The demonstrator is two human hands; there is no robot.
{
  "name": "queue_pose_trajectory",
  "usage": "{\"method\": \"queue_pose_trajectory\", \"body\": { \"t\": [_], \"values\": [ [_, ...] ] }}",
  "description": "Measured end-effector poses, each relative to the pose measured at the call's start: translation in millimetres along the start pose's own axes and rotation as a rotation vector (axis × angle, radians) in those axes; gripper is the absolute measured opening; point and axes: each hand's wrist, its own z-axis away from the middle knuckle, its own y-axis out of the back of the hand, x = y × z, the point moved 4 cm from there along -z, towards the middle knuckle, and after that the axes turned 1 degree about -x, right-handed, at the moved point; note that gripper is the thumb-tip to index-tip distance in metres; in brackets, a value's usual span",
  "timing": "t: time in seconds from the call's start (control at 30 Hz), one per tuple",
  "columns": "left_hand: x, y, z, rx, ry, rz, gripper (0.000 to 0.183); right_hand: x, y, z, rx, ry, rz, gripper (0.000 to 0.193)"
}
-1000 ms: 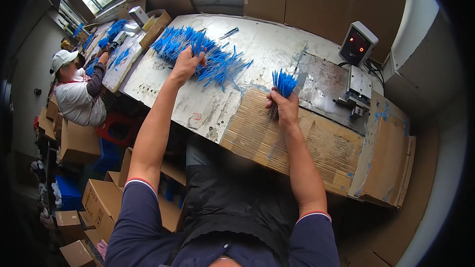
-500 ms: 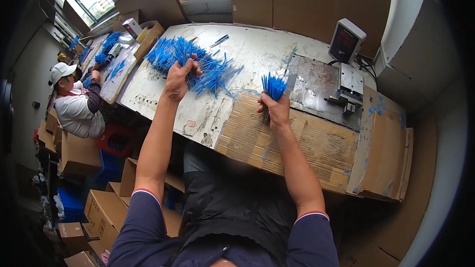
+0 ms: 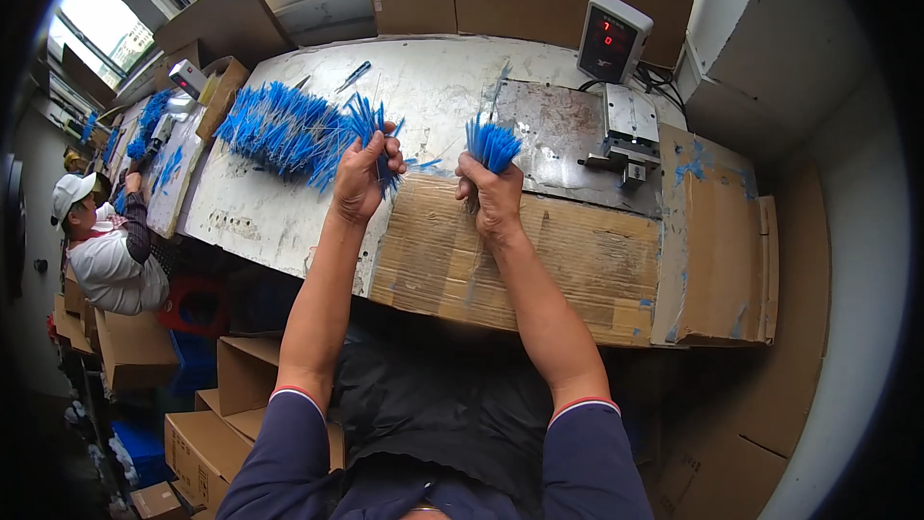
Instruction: The recorder is assembling blue fiber cleaning brushes by inserting bundles into a machine and then packaging them into cardboard boxes.
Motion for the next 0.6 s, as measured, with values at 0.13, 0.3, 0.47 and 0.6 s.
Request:
{"method": "queue_pose_trajectory", "body": {
  "t": [0.13, 0.3, 0.47, 0.6],
  "values": [
    [-23, -2, -10, -0.014, -0.022, 0.187, 0.030, 3, 10, -4, 0.062, -0.029, -0.009, 0.014],
    [-37, 1, -16, -0.096, -0.122, 0.608, 0.028, 14, 3, 4, 0.080, -0.093, 0.000, 0.016],
    [-51, -17, -9, -0.124, -0.051, 0.544, 0.030, 12, -9, 7, 0.046, -0.128, 0.018, 0.021],
    [-58, -35, -4, -0.207, 0.036, 0.364, 0.030, 14, 2, 1, 0.076, -0.134, 0.021, 0.020]
  ]
}}
